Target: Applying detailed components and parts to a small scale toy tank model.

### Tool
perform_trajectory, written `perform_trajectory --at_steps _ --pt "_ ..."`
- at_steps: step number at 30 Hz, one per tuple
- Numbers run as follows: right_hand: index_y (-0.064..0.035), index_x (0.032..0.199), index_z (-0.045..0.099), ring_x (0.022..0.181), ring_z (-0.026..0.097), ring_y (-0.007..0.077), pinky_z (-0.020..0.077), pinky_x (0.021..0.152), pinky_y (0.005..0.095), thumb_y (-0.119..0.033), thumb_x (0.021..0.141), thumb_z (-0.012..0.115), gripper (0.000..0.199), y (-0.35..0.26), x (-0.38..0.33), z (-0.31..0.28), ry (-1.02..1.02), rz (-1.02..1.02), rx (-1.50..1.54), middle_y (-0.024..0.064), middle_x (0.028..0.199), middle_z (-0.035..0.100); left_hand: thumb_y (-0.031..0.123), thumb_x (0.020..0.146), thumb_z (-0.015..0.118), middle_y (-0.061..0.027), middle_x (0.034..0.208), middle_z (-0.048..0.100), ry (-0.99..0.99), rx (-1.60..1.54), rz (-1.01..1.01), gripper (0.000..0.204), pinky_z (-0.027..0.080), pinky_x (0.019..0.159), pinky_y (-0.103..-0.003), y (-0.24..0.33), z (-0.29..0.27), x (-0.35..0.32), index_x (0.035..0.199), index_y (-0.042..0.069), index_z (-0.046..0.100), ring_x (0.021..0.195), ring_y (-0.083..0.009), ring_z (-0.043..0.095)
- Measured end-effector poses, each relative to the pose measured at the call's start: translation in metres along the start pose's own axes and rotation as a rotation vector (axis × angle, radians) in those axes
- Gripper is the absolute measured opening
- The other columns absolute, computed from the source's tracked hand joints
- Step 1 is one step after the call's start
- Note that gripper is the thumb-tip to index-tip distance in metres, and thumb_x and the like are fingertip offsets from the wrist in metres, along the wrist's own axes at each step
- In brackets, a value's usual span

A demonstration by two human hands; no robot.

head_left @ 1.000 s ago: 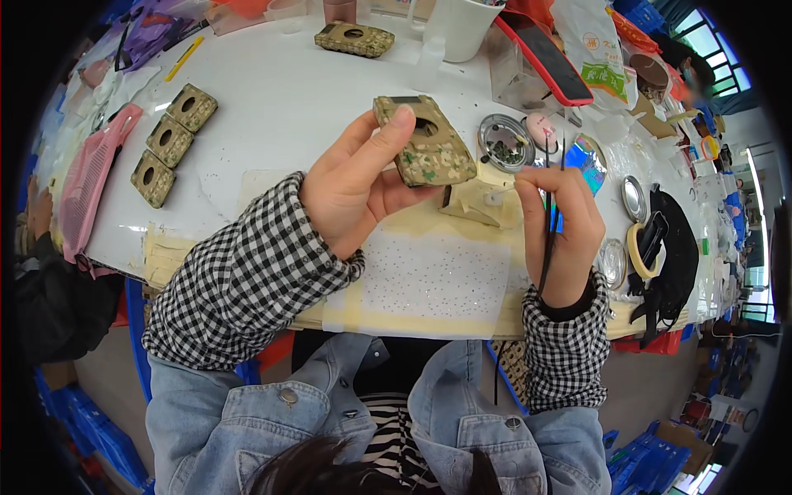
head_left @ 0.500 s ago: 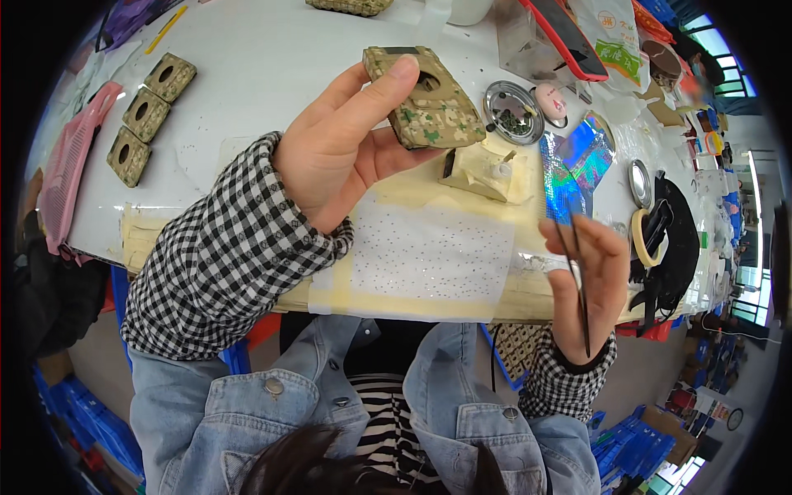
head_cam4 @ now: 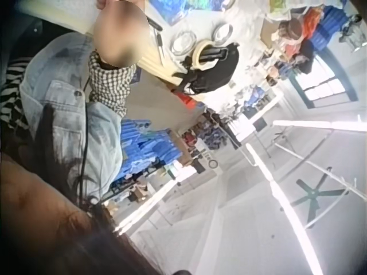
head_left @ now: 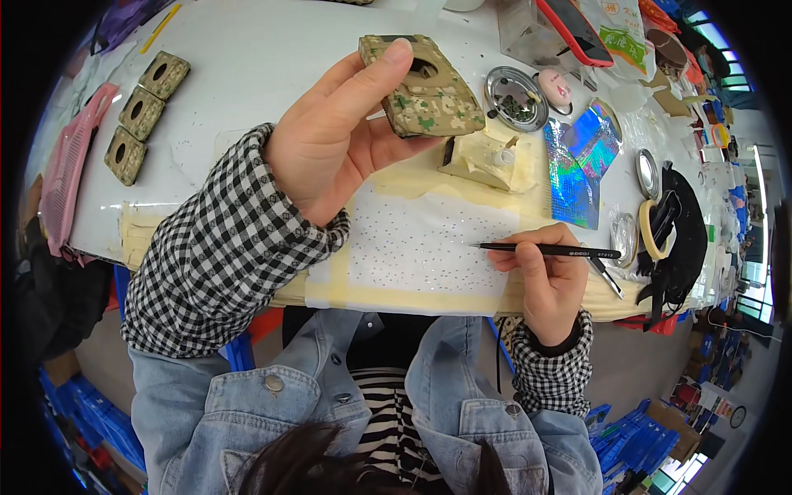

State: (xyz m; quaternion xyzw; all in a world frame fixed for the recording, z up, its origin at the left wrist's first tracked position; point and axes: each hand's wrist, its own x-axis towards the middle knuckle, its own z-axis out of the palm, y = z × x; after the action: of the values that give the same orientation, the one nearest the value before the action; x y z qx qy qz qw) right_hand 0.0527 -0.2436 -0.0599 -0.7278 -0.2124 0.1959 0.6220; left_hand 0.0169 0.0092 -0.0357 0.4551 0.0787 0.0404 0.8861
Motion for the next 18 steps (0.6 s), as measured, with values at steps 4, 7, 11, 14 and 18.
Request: perform_trajectory --at_steps 4,7,11,14,18 --pt "0.0053 0.091 0.053 0.076 0.064 0.0153 0.0529 0.068 0.0244 -0.004 0.089 0.056 0.010 -0.0004 0.0005 0.0040 0.011 0.009 -0.013 0.0119 0.083 0.063 0.032 0.098 0.036 -0.0092 0.118 0.057 -0.001 -0.005 -0.007 0.040 0.051 0.091 -0.026 -0.0005 -0.0013 0.0002 0.125 0.003 0.045 0.108 -0.0157 0.057" --pt "0.0051 0.091 0.053 0.075 0.064 0.0149 0.0527 0.067 0.0241 -0.003 0.089 0.056 0.009 -0.0001 0.0005 0.0046 0.020 0.011 -0.011 0.0118 0.082 0.063 0.033 0.093 0.051 -0.0086 0.108 0.058 -0.035 -0.070 0.020 0.039 0.052 0.088 -0.030 -0.0014 -0.0037 0.0013 0.114 0.001 0.046 0.100 -0.0173 0.060" --pt "0.0054 0.091 0.054 0.075 0.064 0.0146 0.0525 0.067 0.0240 -0.003 0.089 0.057 0.009 -0.0004 0.0010 0.0051 0.017 0.003 -0.022 0.0120 0.082 0.063 0.032 0.093 0.052 -0.0088 0.109 0.058 -0.055 -0.086 0.022 0.038 0.052 0.088 -0.030 -0.0020 -0.0051 0.0018 0.114 0.001 0.046 0.100 -0.0173 0.060" --pt "0.0056 0.091 0.054 0.075 0.064 0.0145 0.0525 0.067 0.0240 -0.003 0.089 0.057 0.009 0.0000 0.0012 0.0050 0.015 -0.003 -0.028 0.0123 0.082 0.063 0.032 0.095 0.047 -0.0090 0.112 0.057 -0.045 -0.054 0.015 0.038 0.051 0.089 -0.029 -0.0019 -0.0043 0.0013 0.118 0.002 0.046 0.103 -0.0168 0.059" --pt "0.0047 0.093 0.052 0.072 0.064 0.0153 0.0512 0.067 0.0246 -0.008 0.091 0.053 0.013 -0.0004 0.0012 0.0062 0.010 -0.026 -0.088 0.0153 0.083 0.065 0.032 0.098 0.037 -0.0094 0.117 0.057 -0.009 0.011 -0.001 0.040 0.051 0.091 -0.026 -0.0004 -0.0002 0.0000 0.124 0.003 0.045 0.107 -0.0159 0.058"
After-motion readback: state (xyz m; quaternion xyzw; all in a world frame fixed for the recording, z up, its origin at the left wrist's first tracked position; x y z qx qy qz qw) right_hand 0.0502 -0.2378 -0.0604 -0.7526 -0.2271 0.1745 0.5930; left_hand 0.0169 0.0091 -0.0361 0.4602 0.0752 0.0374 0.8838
